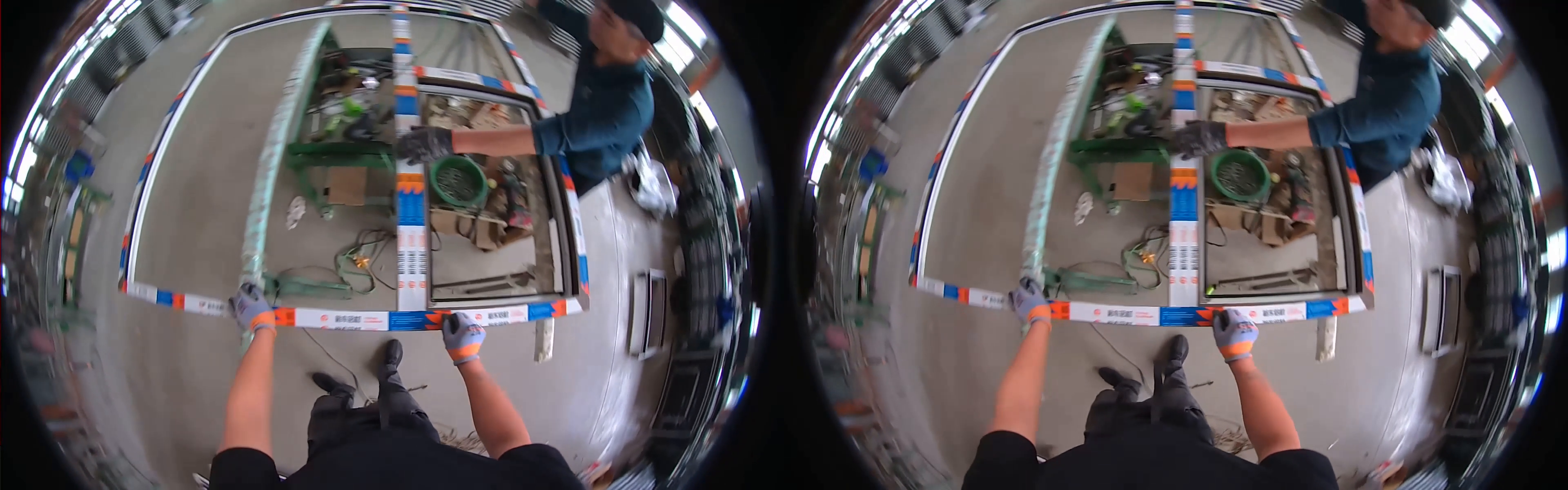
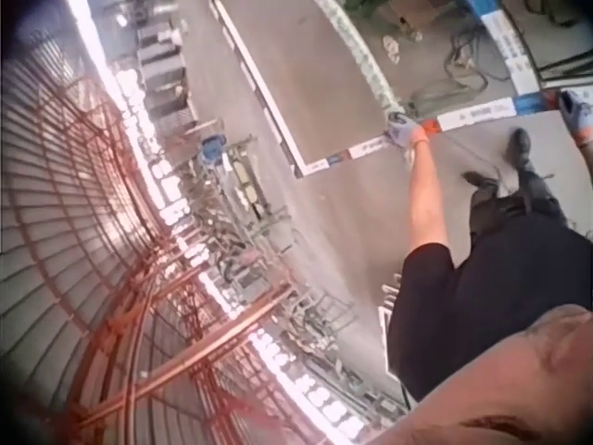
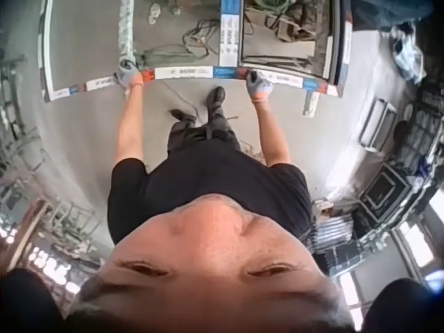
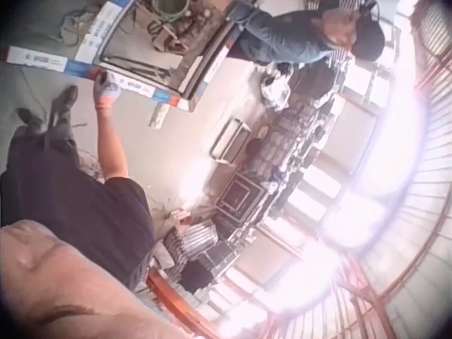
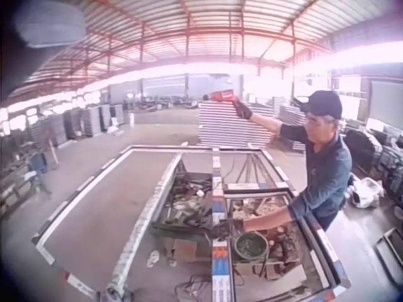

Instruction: Assembling and moving metal frames in a factory setting.

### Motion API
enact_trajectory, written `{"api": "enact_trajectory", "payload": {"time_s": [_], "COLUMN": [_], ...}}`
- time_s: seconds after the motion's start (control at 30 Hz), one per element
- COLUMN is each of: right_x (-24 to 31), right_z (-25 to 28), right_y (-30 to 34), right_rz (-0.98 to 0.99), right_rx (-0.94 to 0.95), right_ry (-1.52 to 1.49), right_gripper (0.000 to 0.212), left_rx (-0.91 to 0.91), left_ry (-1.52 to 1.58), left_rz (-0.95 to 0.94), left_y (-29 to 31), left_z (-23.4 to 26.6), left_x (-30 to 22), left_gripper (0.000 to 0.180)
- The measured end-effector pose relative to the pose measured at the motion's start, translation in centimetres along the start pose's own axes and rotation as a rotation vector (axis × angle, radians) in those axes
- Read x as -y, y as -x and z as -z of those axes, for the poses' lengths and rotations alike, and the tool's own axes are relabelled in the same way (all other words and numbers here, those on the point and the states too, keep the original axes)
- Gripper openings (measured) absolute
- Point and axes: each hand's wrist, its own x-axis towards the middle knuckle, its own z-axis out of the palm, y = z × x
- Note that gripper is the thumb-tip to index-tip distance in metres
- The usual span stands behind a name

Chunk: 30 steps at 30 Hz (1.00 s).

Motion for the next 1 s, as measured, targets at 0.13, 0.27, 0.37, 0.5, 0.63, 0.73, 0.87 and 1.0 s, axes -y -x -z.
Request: {"api": "enact_trajectory", "payload": {"time_s": [0.13,0.27,0.37,0.5,0.63,0.73,0.87,1.0], "right_x": [2.9,12.6,22.3,30.5,33.7,37.7,37.9,40.7], "right_z": [-0.1,-1.9,-5.7,-14.5,-18.1,-20.2,-20.1,-20.4], "right_y": [0.1,1.3,3.8,7.0,6.7,9.7,8.6,9.9], "right_rz": [-0.16,0.202,0.456,0.533,0.554,0.428,0.298,0.323], "right_rx": [0.085,0.036,0.02,0.028,-0.107,-0.145,-0.009,0.091], "right_ry": [0.077,-0.176,-0.185,0.059,0.091,0.409,0.38,0.537], "right_gripper": [0.022,0.014,0.03,0.062,0.044,0.068,0.064,0.068], "left_rx": [-0.06,0.066,0.293,0.194,0.021,0.144,0.267,0.125], "left_ry": [0.257,0.914,1.179,1.24,0.798,0.419,0.245,0.478], "left_rz": [0.033,0.159,0.347,0.275,0.278,0.587,0.842,1.047], "left_y": [-0.1,1.2,5.7,13.9,23.2,32.5,40.8,46.3], "left_z": [-0.8,0.0,6.8,15.4,18.3,20.3,24.8,25.5], "left_x": [1.9,6.5,11.1,23.8,42.1,58.1,69.5,73.4], "left_gripper": [0.029,0.032,0.029,0.021,0.018,0.018,0.02,0.022]}}
